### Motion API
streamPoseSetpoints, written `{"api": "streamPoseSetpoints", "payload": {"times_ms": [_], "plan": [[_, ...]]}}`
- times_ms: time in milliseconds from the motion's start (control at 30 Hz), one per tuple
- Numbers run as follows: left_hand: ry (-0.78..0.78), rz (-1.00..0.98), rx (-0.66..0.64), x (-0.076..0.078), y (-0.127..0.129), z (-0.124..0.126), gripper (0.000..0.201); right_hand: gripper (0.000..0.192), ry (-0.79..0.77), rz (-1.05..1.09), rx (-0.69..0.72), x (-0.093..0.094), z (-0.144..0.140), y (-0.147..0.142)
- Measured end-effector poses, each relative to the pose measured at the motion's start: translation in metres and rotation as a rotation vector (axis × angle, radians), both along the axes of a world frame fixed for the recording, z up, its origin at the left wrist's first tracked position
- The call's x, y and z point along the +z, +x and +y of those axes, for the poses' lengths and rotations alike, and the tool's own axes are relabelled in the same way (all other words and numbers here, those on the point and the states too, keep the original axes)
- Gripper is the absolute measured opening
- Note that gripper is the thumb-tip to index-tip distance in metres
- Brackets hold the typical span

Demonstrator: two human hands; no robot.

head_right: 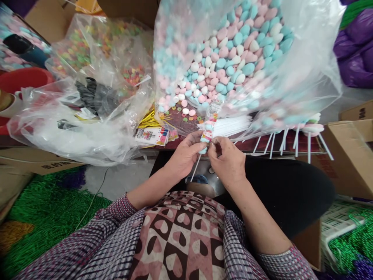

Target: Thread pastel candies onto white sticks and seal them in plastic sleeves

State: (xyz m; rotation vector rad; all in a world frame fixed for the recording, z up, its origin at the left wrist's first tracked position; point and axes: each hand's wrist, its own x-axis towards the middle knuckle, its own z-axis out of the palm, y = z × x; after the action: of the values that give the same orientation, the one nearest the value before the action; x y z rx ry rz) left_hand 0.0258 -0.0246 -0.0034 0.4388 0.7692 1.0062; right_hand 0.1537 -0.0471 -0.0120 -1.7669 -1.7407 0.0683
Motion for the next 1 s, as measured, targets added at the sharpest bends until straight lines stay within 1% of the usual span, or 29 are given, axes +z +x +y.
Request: {"api": "streamPoseSetpoints", "payload": {"times_ms": [200, 333, 500, 600, 667, 733, 767, 900, 1000], "plan": [[-0.001, -0.038, 0.006, -0.001, 0.0, 0.0, 0.033, 0.012, -0.022, -0.006, -0.013, 0.004, 0.003, -0.001], [-0.023, 0.026, 0.021, -0.001, 0.002, 0.001, 0.029, 0.009, -0.032, -0.019, -0.009, 0.007, 0.004, -0.002], [0.02, 0.107, 0.046, -0.007, 0.005, 0.001, 0.027, 0.007, 0.02, -0.097, 0.047, 0.004, -0.002, -0.002], [0.047, 0.112, 0.036, -0.011, 0.004, 0.0, 0.031, 0.006, 0.045, -0.128, 0.096, 0.001, -0.007, 0.0], [0.07, 0.103, 0.019, -0.011, 0.004, -0.001, 0.034, 0.006, 0.046, -0.107, 0.097, 0.002, -0.009, 0.002], [0.1, 0.076, -0.021, -0.008, 0.004, 0.001, 0.033, 0.005, 0.038, -0.03, 0.07, 0.006, -0.008, 0.004], [0.106, 0.049, -0.048, -0.006, 0.003, 0.002, 0.031, 0.004, 0.024, 0.041, 0.054, 0.008, -0.006, 0.005], [0.073, -0.108, -0.136, 0.003, 0.0, 0.011, 0.024, 0.008, -0.081, 0.426, 0.039, 0.018, 0.001, 0.008], [0.027, -0.137, -0.141, 0.004, -0.002, 0.016, 0.022, 0.008, -0.118, 0.567, 0.064, 0.02, 0.003, 0.009]]}}
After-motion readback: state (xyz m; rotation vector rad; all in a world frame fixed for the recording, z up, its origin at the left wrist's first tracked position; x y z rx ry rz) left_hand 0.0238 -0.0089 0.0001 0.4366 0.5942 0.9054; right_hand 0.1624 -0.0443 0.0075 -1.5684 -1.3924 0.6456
